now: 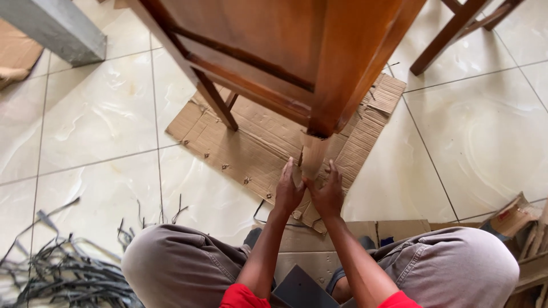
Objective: Wrapping the legs of a wooden chair with black plastic strips for protection or decoration
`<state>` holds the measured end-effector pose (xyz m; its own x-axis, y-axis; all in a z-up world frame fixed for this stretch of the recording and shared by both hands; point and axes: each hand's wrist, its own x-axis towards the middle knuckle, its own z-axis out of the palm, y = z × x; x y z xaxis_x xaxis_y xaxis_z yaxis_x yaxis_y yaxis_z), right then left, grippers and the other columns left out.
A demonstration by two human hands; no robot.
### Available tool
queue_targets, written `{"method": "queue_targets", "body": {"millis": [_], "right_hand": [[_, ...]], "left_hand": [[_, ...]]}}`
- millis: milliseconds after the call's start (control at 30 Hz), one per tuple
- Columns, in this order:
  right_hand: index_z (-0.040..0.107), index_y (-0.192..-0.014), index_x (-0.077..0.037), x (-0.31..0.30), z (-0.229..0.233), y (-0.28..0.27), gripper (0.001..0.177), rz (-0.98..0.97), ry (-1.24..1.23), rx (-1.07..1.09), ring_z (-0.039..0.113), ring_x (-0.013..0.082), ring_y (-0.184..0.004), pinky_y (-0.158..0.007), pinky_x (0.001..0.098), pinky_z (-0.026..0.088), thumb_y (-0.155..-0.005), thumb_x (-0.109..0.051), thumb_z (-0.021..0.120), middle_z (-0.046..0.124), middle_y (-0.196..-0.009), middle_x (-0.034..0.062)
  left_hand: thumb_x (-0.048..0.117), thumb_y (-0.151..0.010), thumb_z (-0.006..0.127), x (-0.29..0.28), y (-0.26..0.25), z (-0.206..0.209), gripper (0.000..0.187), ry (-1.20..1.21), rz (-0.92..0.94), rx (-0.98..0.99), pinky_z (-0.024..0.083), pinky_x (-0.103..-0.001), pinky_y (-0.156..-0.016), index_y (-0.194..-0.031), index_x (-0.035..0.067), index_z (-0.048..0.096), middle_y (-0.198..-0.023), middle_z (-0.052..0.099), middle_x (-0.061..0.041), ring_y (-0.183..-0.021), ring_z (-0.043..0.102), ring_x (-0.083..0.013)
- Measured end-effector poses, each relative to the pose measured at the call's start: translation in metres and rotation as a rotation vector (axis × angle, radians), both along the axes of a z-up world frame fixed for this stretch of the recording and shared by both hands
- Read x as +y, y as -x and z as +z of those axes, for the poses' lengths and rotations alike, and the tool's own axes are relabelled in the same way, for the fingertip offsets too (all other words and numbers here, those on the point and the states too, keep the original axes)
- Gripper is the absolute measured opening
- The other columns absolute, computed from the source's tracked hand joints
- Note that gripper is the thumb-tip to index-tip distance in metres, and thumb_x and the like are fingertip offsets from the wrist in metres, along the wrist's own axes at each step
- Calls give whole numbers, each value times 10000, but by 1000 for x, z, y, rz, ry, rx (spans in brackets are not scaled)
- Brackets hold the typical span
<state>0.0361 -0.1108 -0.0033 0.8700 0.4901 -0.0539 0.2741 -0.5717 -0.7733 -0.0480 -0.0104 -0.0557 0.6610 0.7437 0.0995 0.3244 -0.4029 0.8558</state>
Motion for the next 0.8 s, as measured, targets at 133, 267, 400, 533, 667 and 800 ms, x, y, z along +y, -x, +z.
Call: {"method": "queue_targets", "body": {"millis": [133, 267, 400, 533, 667, 800], "right_hand": [[448, -1429, -218, -13, -55, 17, 886, 13, 182, 53, 692, 346, -1074, -896, 552, 577, -828, -842, 630, 577, -1219, 52], [631, -1041, -213, -17, -115, 36, 482, 304, 358, 23, 743, 346, -922, -829, 511, 573, -937, -679, 572, 690, -918, 78], [712, -1065, -213, 1, -121, 60, 546, 544, 561, 185, 741, 307, -1075, -963, 481, 552, -946, -705, 506, 788, -1005, 54], [733, -1117, -268, 20, -129, 84, 496, 642, 599, 238, 718, 307, -1127, -984, 501, 536, -927, -687, 550, 795, -1058, 13], [726, -1160, -281, 37, -117, 108, 428, 756, 609, 237, 717, 283, -1137, -988, 494, 545, -932, -612, 580, 798, -1073, -27], [719, -1214, -244, 45, -110, 121, 427, 842, 657, 238, 691, 305, -1199, -1045, 488, 525, -950, -550, 580, 794, -1146, 20]], "left_hand": [[153, -813, 723, 4, 23, -31, 832, 28, 53, 83, 444, -513, -1123, -1567, 66, 382, -1469, 499, -240, -1358, 513, -426], [378, -863, 732, 12, 57, -82, 772, 106, 161, 239, 479, -472, -1098, -1552, 202, 431, -1467, 538, -105, -1346, 557, -315], [365, -892, 702, 15, 97, -73, 721, 207, 269, 292, 456, -485, -1125, -1527, 119, 465, -1436, 553, -187, -1365, 537, -366], [364, -878, 706, 16, 142, -85, 696, 303, 444, 286, 459, -490, -1122, -1492, 99, 511, -1422, 557, -193, -1354, 545, -387], [374, -872, 712, 13, 190, -117, 693, 309, 638, 402, 454, -492, -1125, -1474, 87, 525, -1426, 543, -186, -1355, 548, -381], [286, -849, 712, -1, 231, -104, 537, 233, 900, 452, 483, -507, -1073, -1335, 74, 625, -1329, 582, -172, -1265, 596, -407]]}}
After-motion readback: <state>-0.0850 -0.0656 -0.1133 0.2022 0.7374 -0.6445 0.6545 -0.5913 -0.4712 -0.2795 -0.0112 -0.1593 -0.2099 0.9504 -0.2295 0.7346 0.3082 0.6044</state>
